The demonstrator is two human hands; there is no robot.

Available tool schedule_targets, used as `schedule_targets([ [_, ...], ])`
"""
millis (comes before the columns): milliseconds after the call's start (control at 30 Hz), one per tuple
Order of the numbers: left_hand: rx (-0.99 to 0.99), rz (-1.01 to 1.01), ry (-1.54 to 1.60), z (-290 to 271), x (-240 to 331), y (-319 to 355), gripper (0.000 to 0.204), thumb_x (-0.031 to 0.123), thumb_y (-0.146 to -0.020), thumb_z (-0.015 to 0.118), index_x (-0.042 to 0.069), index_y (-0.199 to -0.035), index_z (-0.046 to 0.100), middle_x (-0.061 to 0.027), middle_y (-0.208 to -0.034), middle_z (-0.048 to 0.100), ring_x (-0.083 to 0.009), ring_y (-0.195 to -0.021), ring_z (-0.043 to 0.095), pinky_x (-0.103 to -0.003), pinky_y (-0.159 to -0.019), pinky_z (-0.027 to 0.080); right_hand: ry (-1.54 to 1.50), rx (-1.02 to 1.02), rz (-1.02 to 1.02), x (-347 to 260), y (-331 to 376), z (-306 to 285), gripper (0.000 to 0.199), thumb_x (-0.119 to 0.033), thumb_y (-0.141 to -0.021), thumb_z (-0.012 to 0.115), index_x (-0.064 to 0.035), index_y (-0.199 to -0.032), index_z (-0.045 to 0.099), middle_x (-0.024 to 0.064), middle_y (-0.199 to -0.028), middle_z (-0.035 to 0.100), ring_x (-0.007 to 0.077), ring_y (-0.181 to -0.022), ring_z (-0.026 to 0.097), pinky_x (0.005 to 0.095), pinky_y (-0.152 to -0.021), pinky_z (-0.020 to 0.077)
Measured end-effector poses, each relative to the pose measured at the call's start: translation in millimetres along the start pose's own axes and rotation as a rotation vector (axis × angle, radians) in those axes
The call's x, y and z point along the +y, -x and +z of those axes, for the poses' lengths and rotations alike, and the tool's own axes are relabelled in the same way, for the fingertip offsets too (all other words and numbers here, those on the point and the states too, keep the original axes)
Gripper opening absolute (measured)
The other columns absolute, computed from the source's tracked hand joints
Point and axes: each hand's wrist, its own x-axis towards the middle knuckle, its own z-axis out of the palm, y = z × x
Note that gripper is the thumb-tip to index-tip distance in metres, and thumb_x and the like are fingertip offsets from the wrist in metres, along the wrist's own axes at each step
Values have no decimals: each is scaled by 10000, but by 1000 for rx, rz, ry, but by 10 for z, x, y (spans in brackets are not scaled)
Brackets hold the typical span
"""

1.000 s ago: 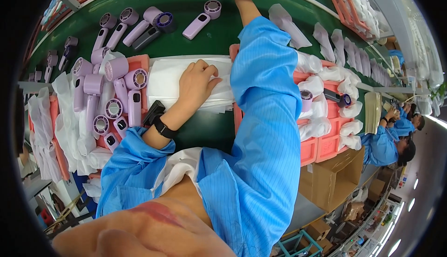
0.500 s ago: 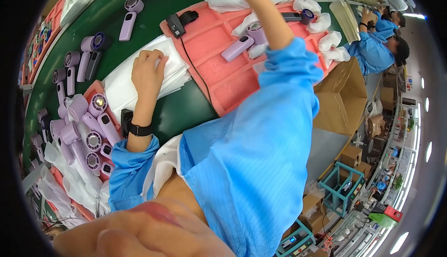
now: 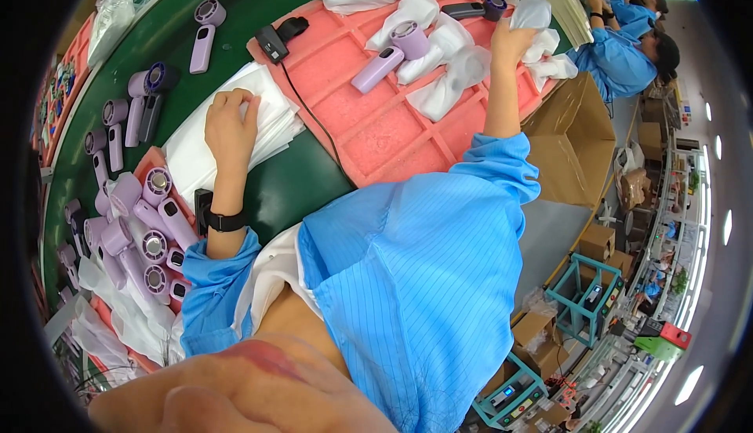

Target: Manually packaging small portable fans into protective pouches on an assembly line.

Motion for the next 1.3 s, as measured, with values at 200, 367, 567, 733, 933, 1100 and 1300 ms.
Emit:
schedule_targets([
  [200,46,-19,-110,-73,15,24,125,230,-790,697,119,-796,640,-57,-828,587,-282,-767,573,-385,-653,459,820,-318,-380,-485,311,-24,442,-331,-765,703,35,-1003,635,246,-1067,644,391,-945,636,467,-837,493],
  [367,109,-9,-57,19,-32,31,128,211,-729,725,119,-789,657,-62,-807,576,-280,-738,557,-398,-657,459,-458,-792,-650,-2149,730,121,353,-248,-890,636,-18,-1157,615,155,-1044,668,224,-942,656,319,-763,516],
  [567,108,-23,26,13,9,41,95,171,-730,713,119,-795,667,-68,-818,588,-286,-743,566,-393,-659,466,-570,-1037,-1034,-3631,2147,1309,425,-396,-812,646,16,-920,662,208,-842,679,365,-767,666,418,-691,528],
  [733,126,-55,6,74,-9,55,99,140,-704,706,85,-771,658,-96,-803,581,-299,-740,557,-397,-673,468,-95,-1069,-933,-4372,3279,1062,517,-467,-819,637,12,-1012,622,217,-890,682,350,-822,677,447,-760,537],
  [933,89,-32,38,117,-49,39,107,131,-695,703,61,-752,646,-120,-784,572,-313,-740,560,-402,-674,472,-169,-1555,-487,-4474,3150,1332,531,-443,-768,693,-3,-1047,587,191,-982,674,292,-881,680,443,-776,543],
  [1100,118,85,63,11,-58,4,133,195,-728,708,83,-760,643,-97,-786,585,-308,-716,568,-411,-635,459,-691,-1009,-768,-4084,2233,1188,457,-331,-732,713,1,-1016,576,202,-893,654,319,-815,656,415,-719,514],
  [1300,57,-27,-88,-44,38,2,156,252,-756,714,113,-769,644,-71,-788,587,-280,-697,562,-399,-621,445,-83,-170,-798,-2464,-63,-8,494,-124,-683,688,-32,-1155,574,197,-1011,594,332,-924,597,391,-809,478],
])
